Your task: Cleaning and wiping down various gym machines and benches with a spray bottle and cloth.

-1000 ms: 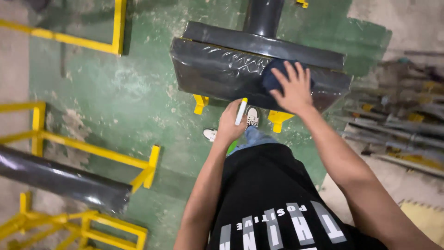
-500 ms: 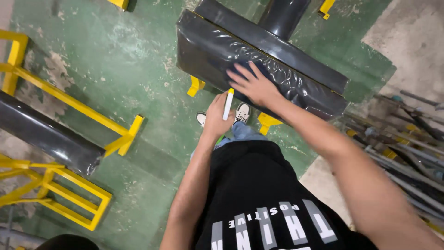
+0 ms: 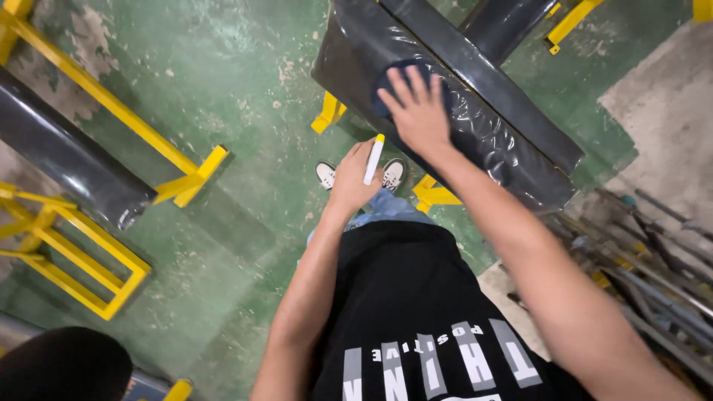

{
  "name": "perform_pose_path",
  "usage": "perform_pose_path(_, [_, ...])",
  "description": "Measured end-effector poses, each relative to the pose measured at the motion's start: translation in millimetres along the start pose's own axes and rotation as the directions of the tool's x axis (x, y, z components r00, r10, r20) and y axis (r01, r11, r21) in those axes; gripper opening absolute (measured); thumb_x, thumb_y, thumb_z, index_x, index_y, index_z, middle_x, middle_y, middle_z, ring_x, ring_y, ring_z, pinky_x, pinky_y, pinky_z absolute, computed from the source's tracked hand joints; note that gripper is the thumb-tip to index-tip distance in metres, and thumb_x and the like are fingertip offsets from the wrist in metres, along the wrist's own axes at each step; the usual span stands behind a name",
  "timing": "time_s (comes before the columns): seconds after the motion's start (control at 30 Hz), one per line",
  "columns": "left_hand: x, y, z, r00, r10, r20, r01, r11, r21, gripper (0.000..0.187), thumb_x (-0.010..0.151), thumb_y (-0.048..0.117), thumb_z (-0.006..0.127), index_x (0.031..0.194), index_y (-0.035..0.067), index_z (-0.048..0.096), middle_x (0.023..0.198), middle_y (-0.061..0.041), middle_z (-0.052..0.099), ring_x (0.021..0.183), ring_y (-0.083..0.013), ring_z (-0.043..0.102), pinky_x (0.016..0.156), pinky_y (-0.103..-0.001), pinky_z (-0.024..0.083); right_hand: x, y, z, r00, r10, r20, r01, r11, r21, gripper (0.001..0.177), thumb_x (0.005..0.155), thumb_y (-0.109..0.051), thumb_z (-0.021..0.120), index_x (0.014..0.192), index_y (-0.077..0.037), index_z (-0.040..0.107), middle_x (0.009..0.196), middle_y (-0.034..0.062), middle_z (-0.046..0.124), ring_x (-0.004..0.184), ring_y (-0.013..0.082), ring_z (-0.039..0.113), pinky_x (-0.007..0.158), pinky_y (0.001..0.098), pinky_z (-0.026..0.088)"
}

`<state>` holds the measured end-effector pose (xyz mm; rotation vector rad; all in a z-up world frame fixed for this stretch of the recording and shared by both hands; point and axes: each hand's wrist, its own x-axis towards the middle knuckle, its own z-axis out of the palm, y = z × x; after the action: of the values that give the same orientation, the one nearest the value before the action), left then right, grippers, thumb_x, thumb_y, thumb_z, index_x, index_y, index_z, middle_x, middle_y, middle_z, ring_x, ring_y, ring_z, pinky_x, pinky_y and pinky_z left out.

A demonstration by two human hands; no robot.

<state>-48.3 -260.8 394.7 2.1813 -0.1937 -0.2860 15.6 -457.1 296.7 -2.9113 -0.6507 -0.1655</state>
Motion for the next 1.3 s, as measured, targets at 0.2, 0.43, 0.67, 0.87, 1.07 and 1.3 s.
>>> perform_pose_path(0.2, [-7.8,0.7,-5.5,1.000,-0.007,-0.022,0.006,0.999,-0.045,0.057,0.077,0.008,0.065,0.133,0.000,0.058,0.119,-0.023,0.065,0.110,-0.0467,0.063,0.093,-0.048,0.053,-44.3,-9.0,21.7,0.843,-0.433,0.320,0.505,0.842,-0.189,0.060,0.088,-0.024,0.062,0.147,-0.014,0.057,0.168,0.0074,0.030,0.158,0.0286,0.019,0.128,0.0514,0.017])
perform_pose_path(0.43, [-19.4,4.6,-11.5,0.999,-0.023,-0.049,0.017,0.994,-0.112,0.054,0.078,0.005,0.063,0.132,0.001,0.060,0.118,-0.023,0.066,0.110,-0.0461,0.064,0.094,-0.048,0.054,-43.9,26.4,-28.9,0.736,-0.458,0.499,0.530,0.848,-0.002,0.042,0.089,-0.026,0.062,0.129,-0.015,0.068,0.162,0.0063,0.045,0.157,0.0257,0.030,0.132,0.0480,0.017])
perform_pose_path(0.67, [-28.3,-10.8,-27.9,0.998,0.046,0.048,-0.043,0.997,-0.061,0.056,0.078,0.007,0.064,0.133,0.001,0.058,0.118,-0.024,0.065,0.111,-0.0469,0.062,0.094,-0.050,0.053,-4.2,-22.7,37.2,0.946,-0.265,0.188,0.315,0.892,-0.325,0.056,0.089,-0.030,0.061,0.145,-0.026,0.062,0.170,0.0029,0.035,0.158,0.0277,0.022,0.127,0.0552,0.013])
perform_pose_path(0.87, [-43.1,-17.4,-52.6,0.993,0.054,0.105,-0.046,0.996,-0.077,0.056,0.079,0.007,0.064,0.135,0.003,0.058,0.118,-0.022,0.066,0.110,-0.0461,0.063,0.092,-0.050,0.054,-63.5,-32.2,27.3,0.552,-0.340,0.762,0.713,0.666,-0.219,0.044,0.089,-0.035,0.060,0.131,-0.023,0.067,0.167,-0.0007,0.030,0.159,0.0249,0.013,0.128,0.0503,0.007])
perform_pose_path(1.07, [-68.5,-29.5,-72.4,0.987,0.080,0.138,-0.069,0.994,-0.088,0.057,0.080,0.007,0.065,0.136,0.004,0.057,0.120,-0.022,0.065,0.110,-0.0463,0.063,0.091,-0.050,0.054,-55.5,-19.6,11.4,0.645,-0.336,0.687,0.559,0.820,-0.124,0.045,0.086,-0.027,0.064,0.131,-0.023,0.067,0.167,-0.0020,0.033,0.160,0.0217,0.019,0.130,0.0455,0.012])
perform_pose_path(1.3, [-87.6,-55.9,-69.8,0.957,0.049,0.286,-0.040,0.998,-0.038,0.061,0.075,0.008,0.063,0.136,0.004,0.056,0.115,-0.022,0.064,0.105,-0.0463,0.063,0.087,-0.051,0.053,-52.3,-63.9,5.7,0.945,0.005,0.328,0.114,0.933,-0.341,0.069,0.083,-0.019,0.060,0.151,-0.026,0.051,0.171,-0.0006,0.025,0.156,0.0231,0.021,0.125,0.0477,0.019])
